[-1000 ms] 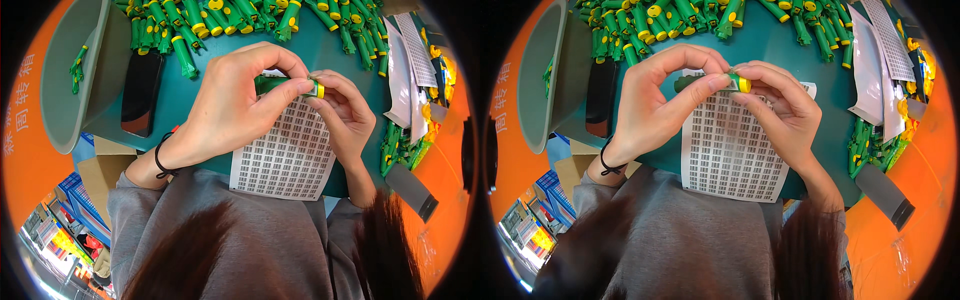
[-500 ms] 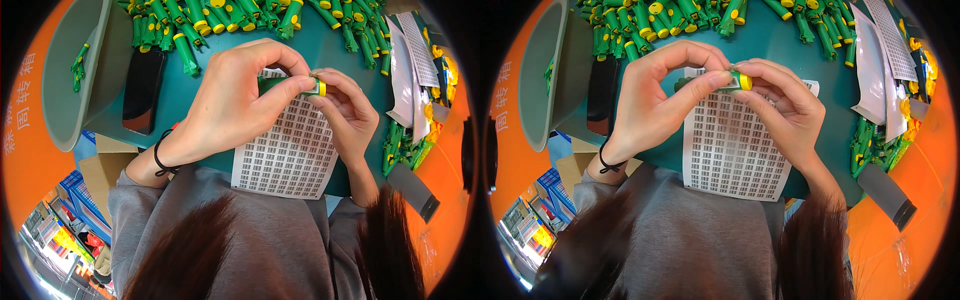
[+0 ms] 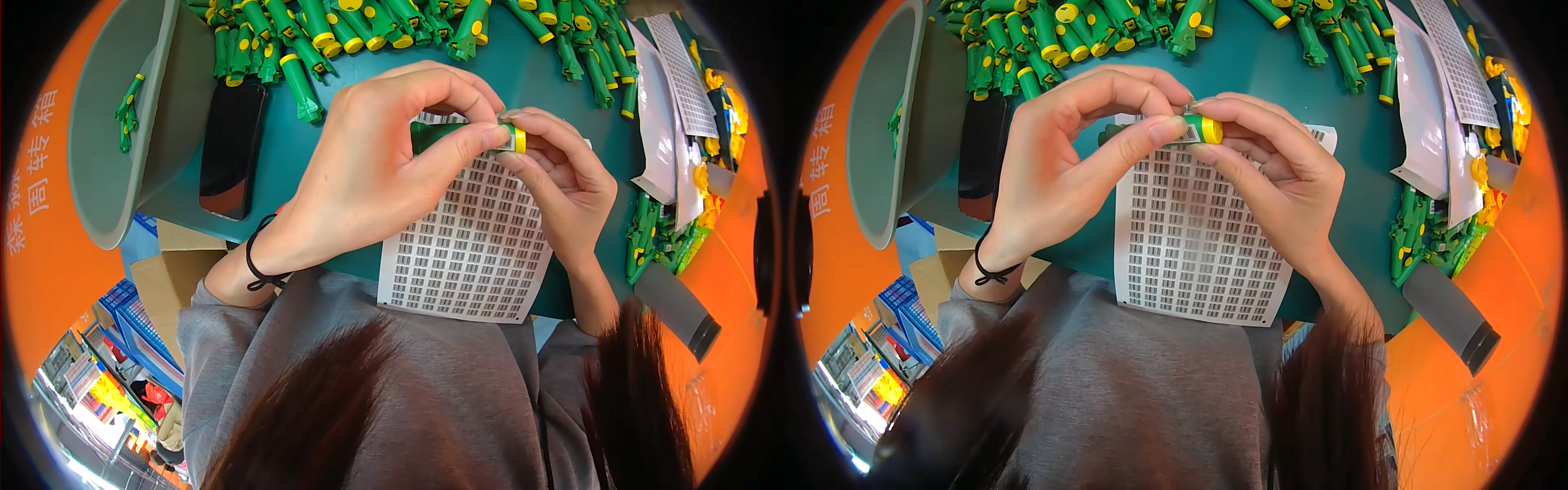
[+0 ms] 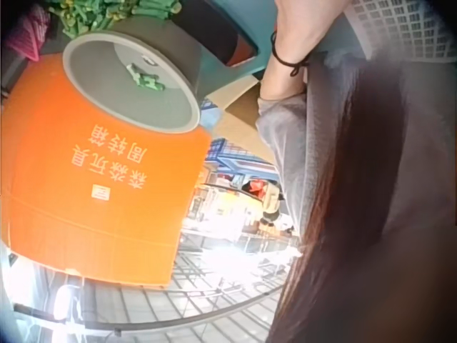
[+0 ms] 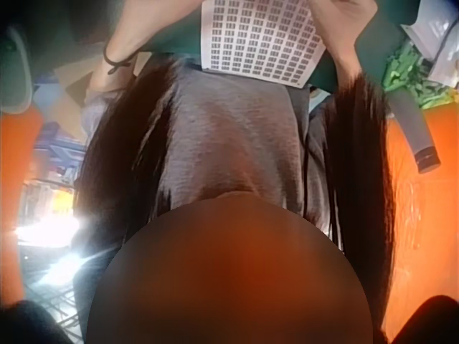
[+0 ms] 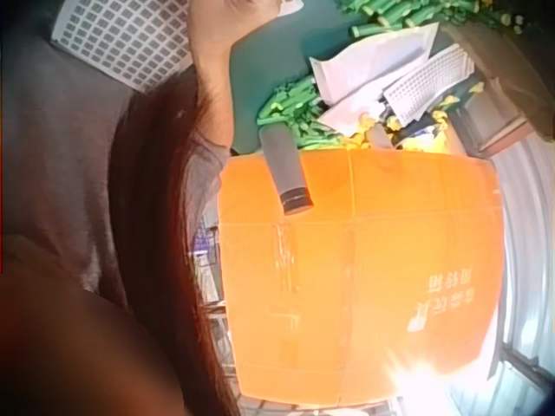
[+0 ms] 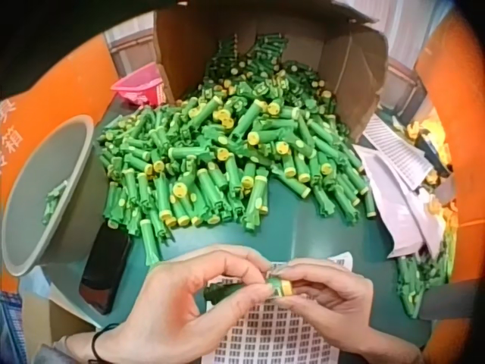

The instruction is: Applying identification stickers from a sheet onto green toy components at a factory workbench.

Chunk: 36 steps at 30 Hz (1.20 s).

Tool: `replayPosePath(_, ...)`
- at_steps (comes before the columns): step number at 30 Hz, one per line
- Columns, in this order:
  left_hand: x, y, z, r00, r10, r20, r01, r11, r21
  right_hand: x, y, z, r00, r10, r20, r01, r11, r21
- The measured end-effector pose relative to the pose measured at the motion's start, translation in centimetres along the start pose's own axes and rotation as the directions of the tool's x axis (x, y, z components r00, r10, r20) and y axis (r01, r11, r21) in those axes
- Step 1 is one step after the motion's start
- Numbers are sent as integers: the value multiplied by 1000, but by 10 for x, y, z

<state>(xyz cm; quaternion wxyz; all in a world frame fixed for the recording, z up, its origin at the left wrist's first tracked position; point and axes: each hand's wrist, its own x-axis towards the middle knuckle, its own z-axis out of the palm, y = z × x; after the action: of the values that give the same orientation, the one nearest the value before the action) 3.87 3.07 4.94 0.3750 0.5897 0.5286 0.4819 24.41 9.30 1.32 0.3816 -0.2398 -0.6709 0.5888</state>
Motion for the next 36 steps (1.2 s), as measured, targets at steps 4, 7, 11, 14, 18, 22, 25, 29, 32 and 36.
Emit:
replayPosePath(4,0,2,-1,999,-26,21,25,999,40,0,-2,1,1000,11,14,-11,1000,-9)
replayPosePath(7,0,2,-1,999,-37,22,36,998,47,0,-3,2,1000,26,12,-26,1000,-5)
replayPosePath(11,-1,3,0,996,-84,17,83,994,71,-1,-3,2,1000,21,17,-21,1000,-8)
replayPosePath(14,-2,2,3,998,-61,-10,61,996,70,-1,-3,3,1000,13,14,-13,1000,13)
replayPosePath(18,-3,2,6,993,-114,-24,115,992,55,-2,-5,1,1000,21,15,-22,999,34)
replayPosePath(22,4,-3,4,898,-382,219,419,895,-155,-5,1,-5,999,21,43,-20,999,-41)
replayPosePath(25,-1,-11,6,855,-396,334,473,860,-191,0,7,-8,997,39,65,-40,999,20)
replayPosePath(29,-22,-11,28,944,-184,272,222,968,-114,10,8,24,995,35,96,-31,998,-49)
replayPosePath(32,-37,-10,35,956,-119,269,120,993,13,5,3,31,958,110,265,-84,991,-109)
replayPosePath(36,-46,0,21,950,-190,249,198,980,-7,-8,5,43,963,81,256,-98,994,53)
